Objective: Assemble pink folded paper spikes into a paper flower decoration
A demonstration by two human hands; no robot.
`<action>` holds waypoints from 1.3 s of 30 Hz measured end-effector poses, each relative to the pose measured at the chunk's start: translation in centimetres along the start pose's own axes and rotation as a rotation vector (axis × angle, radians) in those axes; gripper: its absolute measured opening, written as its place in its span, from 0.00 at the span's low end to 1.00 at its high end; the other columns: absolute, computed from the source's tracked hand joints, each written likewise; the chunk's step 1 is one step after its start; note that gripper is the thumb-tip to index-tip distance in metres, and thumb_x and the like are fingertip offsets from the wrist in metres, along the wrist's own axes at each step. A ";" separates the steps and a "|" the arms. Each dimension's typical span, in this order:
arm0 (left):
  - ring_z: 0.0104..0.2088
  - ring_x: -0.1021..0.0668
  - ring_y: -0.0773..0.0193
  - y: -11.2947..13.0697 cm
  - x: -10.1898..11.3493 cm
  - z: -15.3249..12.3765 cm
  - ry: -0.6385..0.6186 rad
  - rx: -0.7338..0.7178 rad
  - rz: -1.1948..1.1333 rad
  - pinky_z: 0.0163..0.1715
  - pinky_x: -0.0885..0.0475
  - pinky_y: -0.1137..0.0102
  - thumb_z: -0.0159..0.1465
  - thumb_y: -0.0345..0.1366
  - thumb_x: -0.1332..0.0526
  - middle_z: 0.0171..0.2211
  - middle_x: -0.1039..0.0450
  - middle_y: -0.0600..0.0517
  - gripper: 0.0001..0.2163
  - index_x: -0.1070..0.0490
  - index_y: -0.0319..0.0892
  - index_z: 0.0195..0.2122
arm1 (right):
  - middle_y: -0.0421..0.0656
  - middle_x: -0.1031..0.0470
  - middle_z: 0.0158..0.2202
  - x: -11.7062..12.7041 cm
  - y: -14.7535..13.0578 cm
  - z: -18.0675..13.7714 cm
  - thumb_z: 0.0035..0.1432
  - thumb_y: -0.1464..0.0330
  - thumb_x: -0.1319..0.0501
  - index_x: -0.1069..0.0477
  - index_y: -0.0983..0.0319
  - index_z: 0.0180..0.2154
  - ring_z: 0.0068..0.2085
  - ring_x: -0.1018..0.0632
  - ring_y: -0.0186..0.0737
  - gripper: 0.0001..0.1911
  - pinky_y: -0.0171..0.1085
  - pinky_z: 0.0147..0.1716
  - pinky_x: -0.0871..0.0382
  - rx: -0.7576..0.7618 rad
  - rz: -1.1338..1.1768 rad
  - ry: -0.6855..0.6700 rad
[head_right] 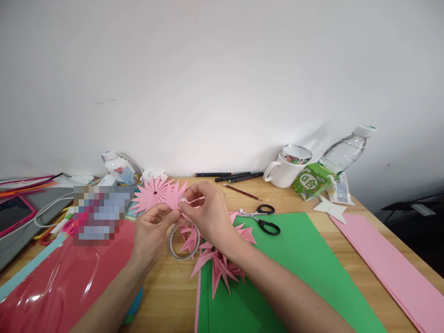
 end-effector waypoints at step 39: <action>0.20 0.22 0.65 0.3 -0.1 -0.2 -0.026 -0.082 0.076 0.22 0.29 0.75 0.50 0.29 0.34 0.17 0.26 0.55 0.07 0.33 0.40 0.23 | 0.41 0.28 0.33 0.2 -0.9 -0.6 0.45 0.78 0.39 0.30 0.62 0.26 0.37 0.27 0.38 0.06 0.39 0.39 0.32 0.163 -0.136 0.080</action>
Point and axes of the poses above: each hand's wrist, its own z-axis towards the middle knuckle, its own x-axis out of the back of the hand, y = z × x, the point moved 7 cm from there along z, towards the middle knuckle
